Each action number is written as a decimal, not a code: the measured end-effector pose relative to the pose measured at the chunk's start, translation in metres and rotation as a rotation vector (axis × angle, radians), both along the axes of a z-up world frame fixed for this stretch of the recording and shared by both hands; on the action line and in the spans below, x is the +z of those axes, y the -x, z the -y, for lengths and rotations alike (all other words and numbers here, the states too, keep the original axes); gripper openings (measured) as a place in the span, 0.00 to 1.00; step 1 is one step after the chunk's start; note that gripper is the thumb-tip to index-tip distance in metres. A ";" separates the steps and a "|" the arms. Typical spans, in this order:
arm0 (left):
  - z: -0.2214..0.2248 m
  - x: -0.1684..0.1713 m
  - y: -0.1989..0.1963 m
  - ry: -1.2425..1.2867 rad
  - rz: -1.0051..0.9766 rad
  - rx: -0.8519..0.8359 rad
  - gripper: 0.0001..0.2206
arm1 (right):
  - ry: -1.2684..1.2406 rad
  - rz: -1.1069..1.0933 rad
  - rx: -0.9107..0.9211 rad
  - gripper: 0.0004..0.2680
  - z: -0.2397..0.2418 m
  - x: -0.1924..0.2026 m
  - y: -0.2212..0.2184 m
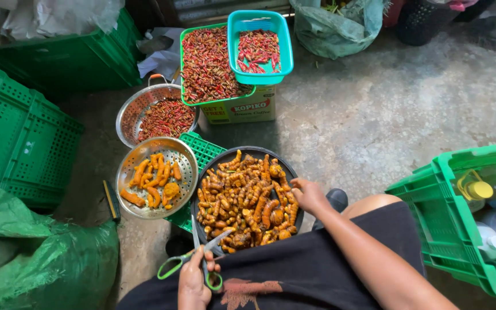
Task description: Trimming and cleaning turmeric roots using scissors
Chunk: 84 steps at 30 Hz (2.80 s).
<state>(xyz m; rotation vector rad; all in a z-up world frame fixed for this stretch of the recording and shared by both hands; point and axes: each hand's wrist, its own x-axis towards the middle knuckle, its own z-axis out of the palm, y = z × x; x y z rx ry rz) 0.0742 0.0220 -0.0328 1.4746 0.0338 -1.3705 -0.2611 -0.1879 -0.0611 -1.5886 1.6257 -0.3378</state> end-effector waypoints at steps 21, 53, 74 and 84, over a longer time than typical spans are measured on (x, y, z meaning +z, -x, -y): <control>-0.033 -0.006 -0.014 -0.074 0.139 -0.103 0.17 | 0.503 0.064 0.014 0.09 0.059 0.009 -0.121; -0.040 -0.034 0.006 0.005 0.064 0.024 0.09 | 0.233 -0.557 0.148 0.09 -0.021 -0.051 -0.026; -0.026 -0.017 0.031 -0.160 0.127 -0.071 0.10 | 0.045 -0.270 0.172 0.07 -0.015 -0.036 -0.033; -0.024 -0.033 0.021 -0.115 0.101 -0.015 0.10 | 0.090 -0.382 0.140 0.11 -0.008 -0.055 -0.046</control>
